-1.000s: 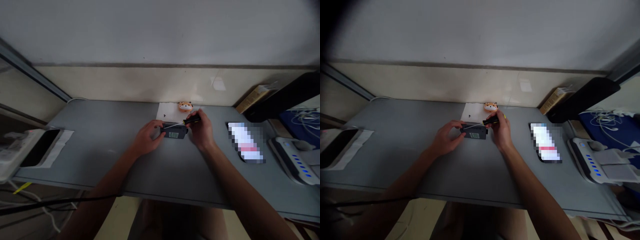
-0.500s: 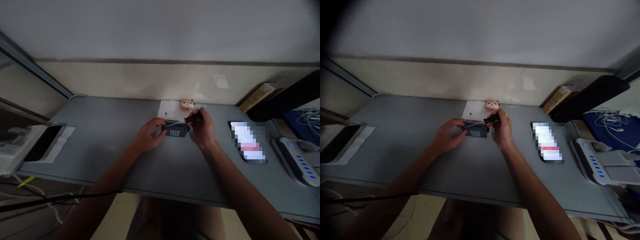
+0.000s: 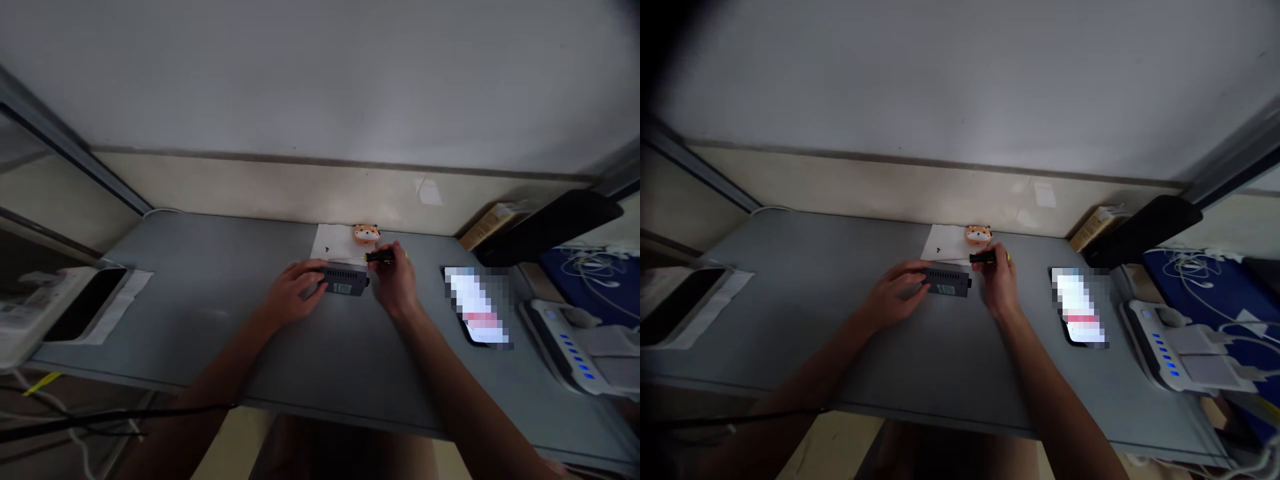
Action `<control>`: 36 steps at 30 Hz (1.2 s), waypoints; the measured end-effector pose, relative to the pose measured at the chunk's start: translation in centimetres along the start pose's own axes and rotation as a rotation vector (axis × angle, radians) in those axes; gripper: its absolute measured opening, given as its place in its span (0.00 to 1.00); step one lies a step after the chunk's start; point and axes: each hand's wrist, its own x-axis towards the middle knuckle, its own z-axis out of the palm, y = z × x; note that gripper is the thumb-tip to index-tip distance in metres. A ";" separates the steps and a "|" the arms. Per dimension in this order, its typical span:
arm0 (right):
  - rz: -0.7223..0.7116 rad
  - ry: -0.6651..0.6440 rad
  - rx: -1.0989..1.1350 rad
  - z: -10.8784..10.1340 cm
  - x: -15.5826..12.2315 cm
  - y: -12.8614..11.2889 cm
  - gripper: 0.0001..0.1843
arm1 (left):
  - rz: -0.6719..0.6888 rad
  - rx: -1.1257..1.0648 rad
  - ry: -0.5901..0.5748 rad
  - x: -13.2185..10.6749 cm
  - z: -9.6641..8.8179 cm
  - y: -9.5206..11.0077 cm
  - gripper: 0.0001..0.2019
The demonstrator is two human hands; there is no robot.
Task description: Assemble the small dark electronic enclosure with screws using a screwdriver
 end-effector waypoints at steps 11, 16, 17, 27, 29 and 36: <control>-0.109 -0.108 -0.274 -0.4 -0.2 1.5 0.27 | 0.038 0.036 0.054 0.0 0.1 0.1 0.03; -0.074 -0.118 -0.270 -0.5 -0.2 1.3 0.29 | -0.013 0.033 0.019 -0.2 -0.1 0.0 0.03; -0.070 -0.109 -0.259 -0.4 -0.2 1.3 0.29 | -0.020 0.038 0.019 -0.2 -0.2 0.0 0.03; -0.074 -0.020 -0.131 0.0 -0.3 0.8 0.24 | -0.042 -0.024 0.023 -0.1 -0.6 0.0 0.05; -0.066 0.009 -0.095 0.0 -0.1 0.4 0.23 | -0.063 -0.028 0.031 -0.2 -0.6 -0.2 0.05; -0.110 0.045 0.057 -0.8 0.7 -2.2 0.14 | -0.059 -0.005 0.067 0.1 -0.8 -0.4 0.05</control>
